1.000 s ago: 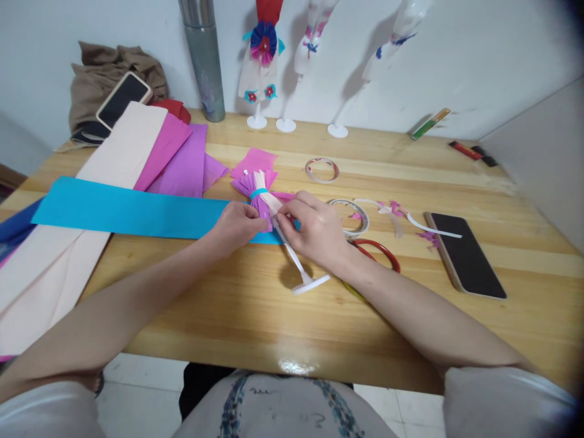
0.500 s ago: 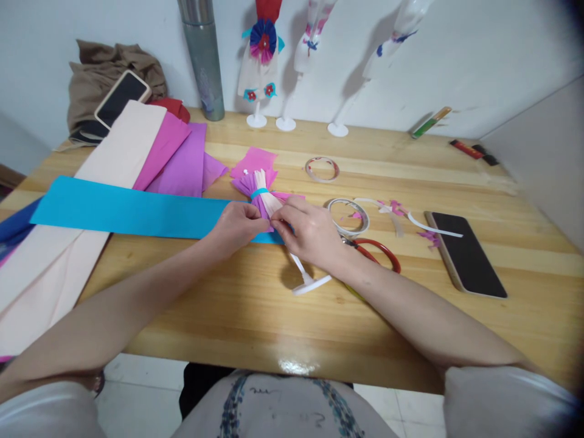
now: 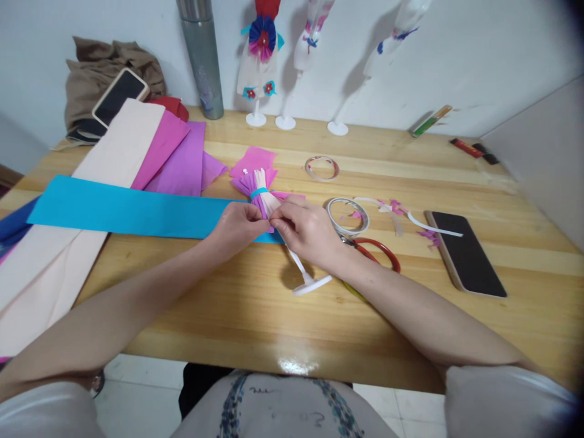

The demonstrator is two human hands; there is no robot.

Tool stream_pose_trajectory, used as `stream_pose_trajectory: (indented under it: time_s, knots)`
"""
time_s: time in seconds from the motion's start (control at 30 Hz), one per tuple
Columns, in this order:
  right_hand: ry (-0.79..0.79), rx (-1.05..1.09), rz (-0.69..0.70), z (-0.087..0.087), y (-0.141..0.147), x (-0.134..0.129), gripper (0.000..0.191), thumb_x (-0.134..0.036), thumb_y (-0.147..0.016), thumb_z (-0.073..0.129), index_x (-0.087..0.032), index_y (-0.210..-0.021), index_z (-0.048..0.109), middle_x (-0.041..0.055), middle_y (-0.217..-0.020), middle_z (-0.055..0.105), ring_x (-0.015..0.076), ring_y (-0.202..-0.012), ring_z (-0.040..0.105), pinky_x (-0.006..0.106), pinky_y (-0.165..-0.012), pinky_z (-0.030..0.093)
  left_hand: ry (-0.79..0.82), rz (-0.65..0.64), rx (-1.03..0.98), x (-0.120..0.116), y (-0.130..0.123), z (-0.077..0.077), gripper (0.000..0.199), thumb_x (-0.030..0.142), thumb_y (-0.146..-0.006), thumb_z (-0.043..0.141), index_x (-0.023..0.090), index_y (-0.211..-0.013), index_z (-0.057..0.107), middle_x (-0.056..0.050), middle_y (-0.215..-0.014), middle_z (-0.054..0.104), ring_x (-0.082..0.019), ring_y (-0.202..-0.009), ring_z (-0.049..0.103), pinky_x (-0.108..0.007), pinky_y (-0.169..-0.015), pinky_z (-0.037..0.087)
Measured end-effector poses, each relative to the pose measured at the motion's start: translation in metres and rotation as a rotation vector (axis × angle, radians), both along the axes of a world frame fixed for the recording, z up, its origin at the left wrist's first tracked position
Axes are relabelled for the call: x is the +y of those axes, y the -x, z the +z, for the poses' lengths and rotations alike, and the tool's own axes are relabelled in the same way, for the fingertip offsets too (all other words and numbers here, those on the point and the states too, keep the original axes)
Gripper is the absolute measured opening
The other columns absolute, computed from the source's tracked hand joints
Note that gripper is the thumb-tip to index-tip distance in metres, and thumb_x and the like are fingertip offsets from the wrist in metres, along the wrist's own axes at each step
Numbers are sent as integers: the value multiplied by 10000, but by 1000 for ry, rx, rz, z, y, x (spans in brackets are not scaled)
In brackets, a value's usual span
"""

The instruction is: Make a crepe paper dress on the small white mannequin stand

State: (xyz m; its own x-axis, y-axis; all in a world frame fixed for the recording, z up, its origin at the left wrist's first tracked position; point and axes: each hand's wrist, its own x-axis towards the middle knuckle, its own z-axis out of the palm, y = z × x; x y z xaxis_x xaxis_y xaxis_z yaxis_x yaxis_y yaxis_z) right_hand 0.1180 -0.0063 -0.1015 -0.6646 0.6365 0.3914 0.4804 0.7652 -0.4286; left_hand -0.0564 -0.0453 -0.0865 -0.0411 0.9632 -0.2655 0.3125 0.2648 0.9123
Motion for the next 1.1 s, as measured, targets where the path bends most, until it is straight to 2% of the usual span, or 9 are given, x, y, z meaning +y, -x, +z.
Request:
stream_pose_trajectory:
  time_s: [0.57, 0.87, 1.1]
  knots:
    - [276, 36, 21, 14, 0, 0, 217, -143, -909, 480, -177, -865, 689, 59, -850, 694, 188, -796, 617, 305, -743, 442, 12, -12, -51, -2, -1, 9, 280, 203, -721, 649, 188, -518, 457, 79, -397, 398, -55, -399, 330, -225, -429, 209]
    - [305, 13, 16, 18, 0, -1, 253, -102, -883, 478, -173, -869, 720, 54, -844, 700, 178, -751, 602, 294, -720, 428, 42, -10, -147, -3, 0, 11, 293, 100, -738, 552, 171, -459, 495, 50, -372, 432, -55, -368, 348, -224, -409, 211]
    - [233, -49, 17, 21, -1, -4, 279, -96, -879, 489, -170, -913, 756, 77, -881, 709, 196, -799, 637, 300, -737, 448, 78, 4, -158, 0, -1, 13, 324, 48, -762, 518, 160, -458, 501, 53, -383, 455, -41, -341, 347, -202, -382, 204]
